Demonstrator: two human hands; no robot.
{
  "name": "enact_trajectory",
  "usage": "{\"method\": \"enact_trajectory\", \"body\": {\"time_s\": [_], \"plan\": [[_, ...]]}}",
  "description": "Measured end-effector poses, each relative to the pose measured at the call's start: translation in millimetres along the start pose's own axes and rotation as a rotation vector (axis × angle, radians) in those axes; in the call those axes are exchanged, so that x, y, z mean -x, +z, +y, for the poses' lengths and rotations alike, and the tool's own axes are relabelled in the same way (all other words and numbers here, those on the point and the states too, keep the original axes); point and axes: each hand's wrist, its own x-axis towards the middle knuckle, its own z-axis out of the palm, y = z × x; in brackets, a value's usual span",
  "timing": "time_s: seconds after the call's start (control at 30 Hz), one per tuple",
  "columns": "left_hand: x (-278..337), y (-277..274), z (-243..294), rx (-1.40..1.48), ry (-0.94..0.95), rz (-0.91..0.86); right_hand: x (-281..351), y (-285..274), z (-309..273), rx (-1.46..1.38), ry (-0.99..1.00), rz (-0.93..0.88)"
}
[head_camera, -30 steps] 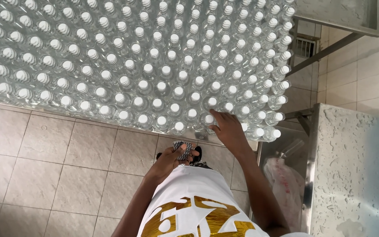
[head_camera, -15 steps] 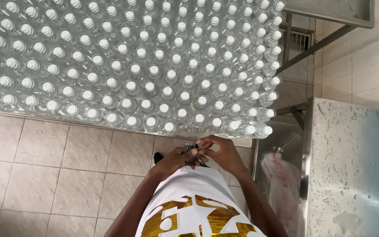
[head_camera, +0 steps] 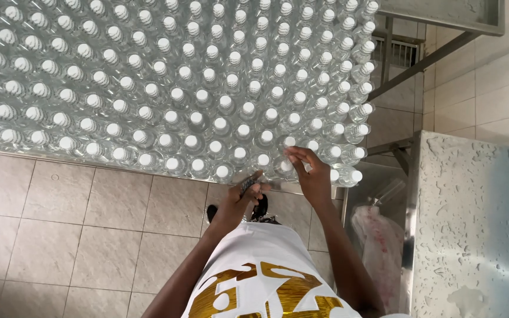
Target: Placing plastic caps onto the tops of water bottles arranged in a grid on a table
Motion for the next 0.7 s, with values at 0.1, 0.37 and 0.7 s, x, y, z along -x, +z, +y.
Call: {"method": "enact_trajectory", "body": {"time_s": [0.1, 0.37, 0.7], "plan": [[-14, 2, -15, -0.357, 0.135, 0.066, -7, 5, 11, 0.015, 0.018, -0.023], [-27, 10, -19, -0.42, 0.094, 0.101, 0, -14, -10, 0.097, 0.046, -0.213], [-26, 12, -16, -0.193, 0.11, 0.159, -5, -14, 11, 0.149, 0.055, -0.187]]}}
